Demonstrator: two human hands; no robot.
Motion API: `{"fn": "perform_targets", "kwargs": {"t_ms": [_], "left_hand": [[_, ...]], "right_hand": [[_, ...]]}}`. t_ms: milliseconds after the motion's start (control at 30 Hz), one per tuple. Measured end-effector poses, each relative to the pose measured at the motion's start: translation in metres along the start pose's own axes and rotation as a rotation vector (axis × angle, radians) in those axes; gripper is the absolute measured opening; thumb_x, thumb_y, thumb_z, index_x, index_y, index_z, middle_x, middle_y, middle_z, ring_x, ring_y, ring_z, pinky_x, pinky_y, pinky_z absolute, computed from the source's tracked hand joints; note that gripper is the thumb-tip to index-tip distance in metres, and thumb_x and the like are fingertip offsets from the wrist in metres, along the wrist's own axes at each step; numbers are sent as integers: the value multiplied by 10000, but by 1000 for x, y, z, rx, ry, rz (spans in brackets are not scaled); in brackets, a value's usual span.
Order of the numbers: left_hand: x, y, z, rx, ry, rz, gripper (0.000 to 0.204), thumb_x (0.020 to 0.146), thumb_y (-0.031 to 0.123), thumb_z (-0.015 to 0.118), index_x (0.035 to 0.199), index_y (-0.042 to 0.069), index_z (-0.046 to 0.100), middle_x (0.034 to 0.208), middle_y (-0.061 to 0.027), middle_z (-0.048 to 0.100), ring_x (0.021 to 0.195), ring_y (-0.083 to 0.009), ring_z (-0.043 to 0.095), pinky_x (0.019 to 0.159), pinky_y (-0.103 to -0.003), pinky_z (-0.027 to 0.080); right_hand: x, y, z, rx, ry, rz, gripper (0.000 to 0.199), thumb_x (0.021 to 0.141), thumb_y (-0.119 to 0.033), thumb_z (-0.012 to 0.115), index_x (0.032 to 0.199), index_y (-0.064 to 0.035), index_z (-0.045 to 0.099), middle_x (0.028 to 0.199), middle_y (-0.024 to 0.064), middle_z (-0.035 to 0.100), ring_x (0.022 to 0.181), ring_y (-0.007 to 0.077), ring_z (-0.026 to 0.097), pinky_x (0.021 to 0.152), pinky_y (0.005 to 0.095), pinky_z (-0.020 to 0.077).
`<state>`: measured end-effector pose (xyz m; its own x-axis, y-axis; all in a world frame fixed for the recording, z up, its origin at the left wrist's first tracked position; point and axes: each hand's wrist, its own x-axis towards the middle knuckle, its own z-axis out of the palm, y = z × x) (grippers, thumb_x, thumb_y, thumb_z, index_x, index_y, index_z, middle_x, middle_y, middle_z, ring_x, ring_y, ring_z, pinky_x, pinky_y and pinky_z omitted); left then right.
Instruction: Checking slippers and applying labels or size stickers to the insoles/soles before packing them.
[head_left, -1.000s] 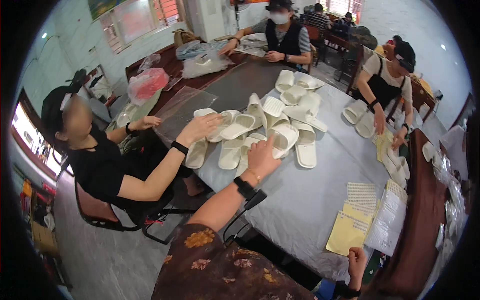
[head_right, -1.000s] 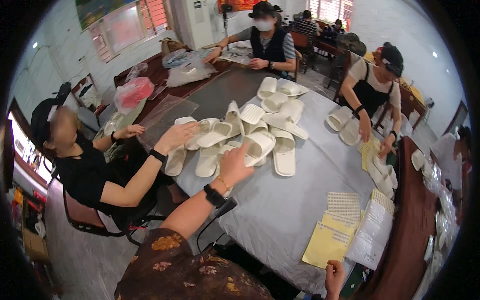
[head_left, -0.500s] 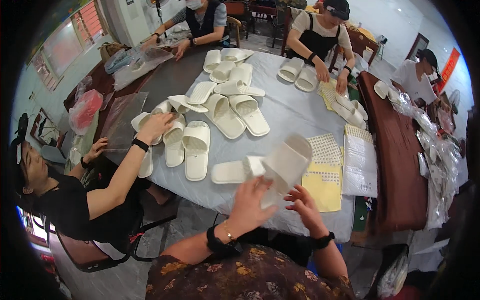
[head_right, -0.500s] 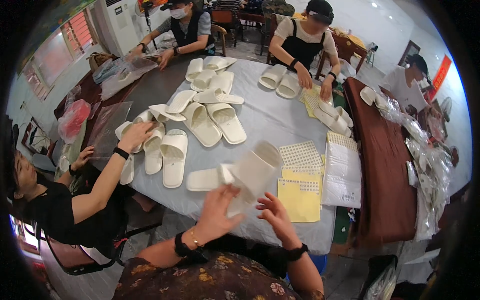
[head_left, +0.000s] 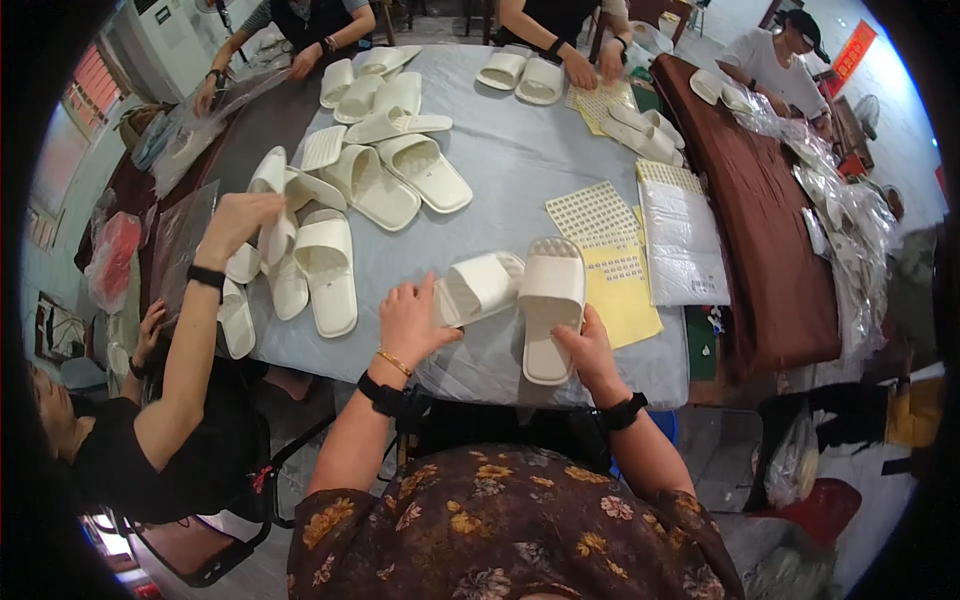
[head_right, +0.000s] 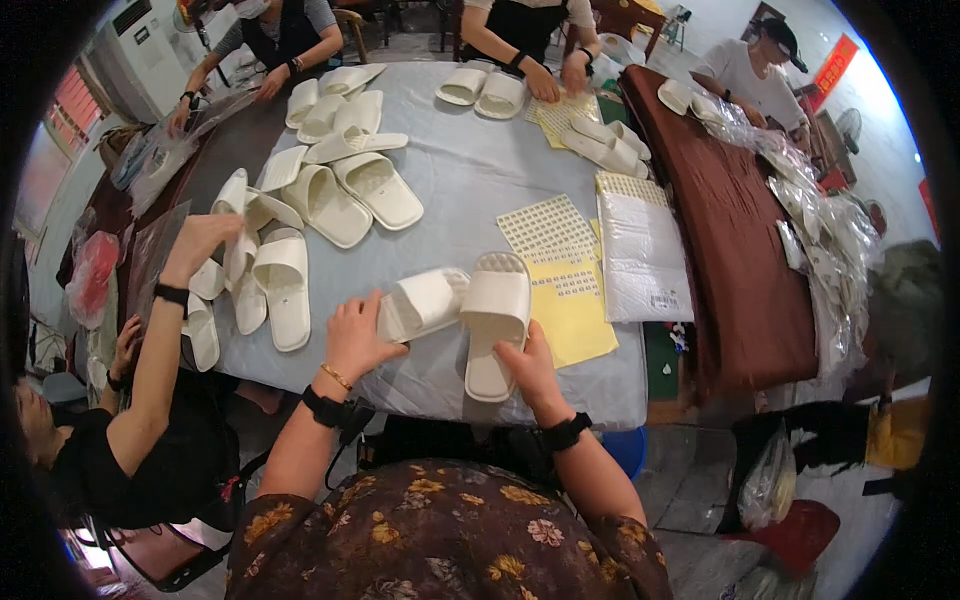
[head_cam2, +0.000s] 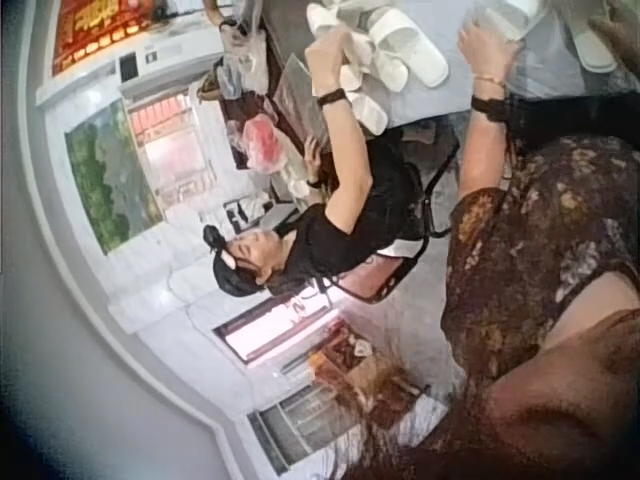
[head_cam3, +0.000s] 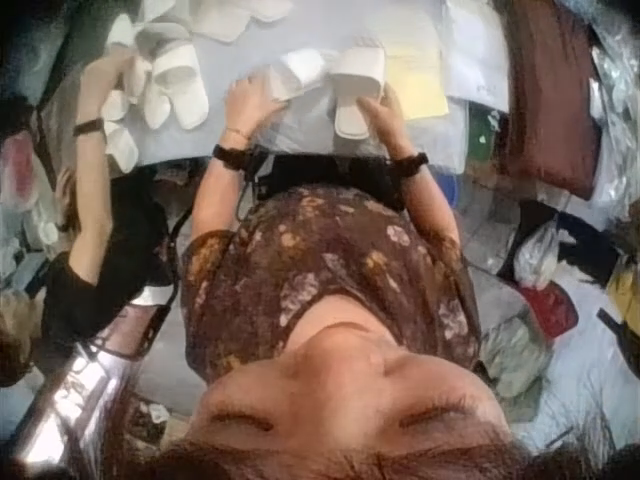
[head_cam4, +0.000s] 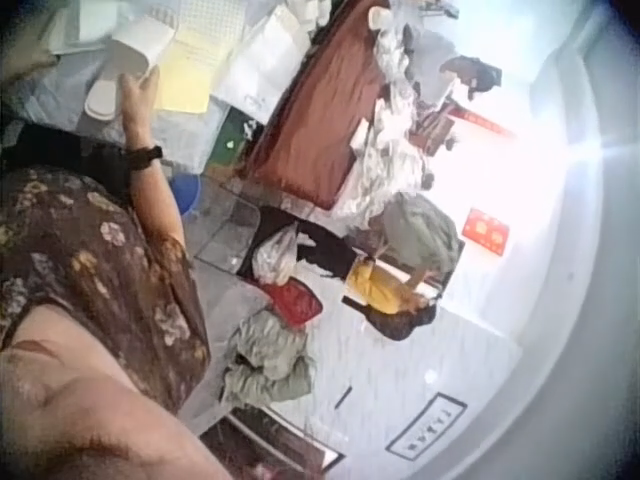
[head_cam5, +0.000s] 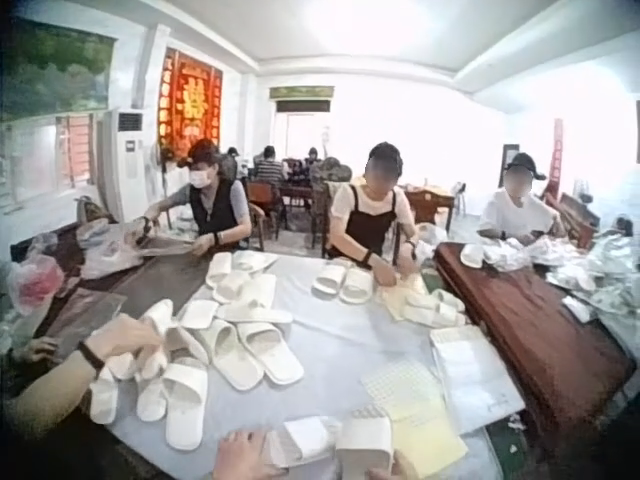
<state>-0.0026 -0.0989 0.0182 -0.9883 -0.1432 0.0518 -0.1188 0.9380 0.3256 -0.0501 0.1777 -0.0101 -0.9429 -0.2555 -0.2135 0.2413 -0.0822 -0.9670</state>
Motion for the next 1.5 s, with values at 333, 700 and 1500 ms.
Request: {"fn": "perform_targets", "kwargs": {"t_ms": [333, 700, 1500], "left_hand": [[-26, 12, 26, -445, -16, -225, 683, 779, 307, 749, 1321, 13, 454, 1075, -206, 594, 964, -353, 585, 789, -437, 484], [-36, 45, 40, -207, 242, 298, 406, 771, 203, 715, 1136, 49, 626, 1055, -115, 580, 1018, -320, 530, 864, -436, 427], [-6, 83, 59, -217, 22, 581, 557, 830, 284, 651, 1310, 38, 514, 1341, -126, 499, 1224, -299, 471, 1023, -428, 383]], "right_hand": [[19, -5, 3, -367, 31, -258, 551, 840, -12, 611, 1353, 41, 418, 1189, 197, 589, 1073, 268, 600, 919, 338, 486], [-6, 5, 8, -878, 80, -464, 354, 759, -39, 682, 1101, -16, 596, 1111, 190, 554, 1075, 387, 514, 942, 435, 424], [41, -51, -70, -897, 23, -279, 225, 829, -107, 670, 1018, 14, 681, 884, 172, 684, 774, 289, 668, 718, 368, 530]]}}
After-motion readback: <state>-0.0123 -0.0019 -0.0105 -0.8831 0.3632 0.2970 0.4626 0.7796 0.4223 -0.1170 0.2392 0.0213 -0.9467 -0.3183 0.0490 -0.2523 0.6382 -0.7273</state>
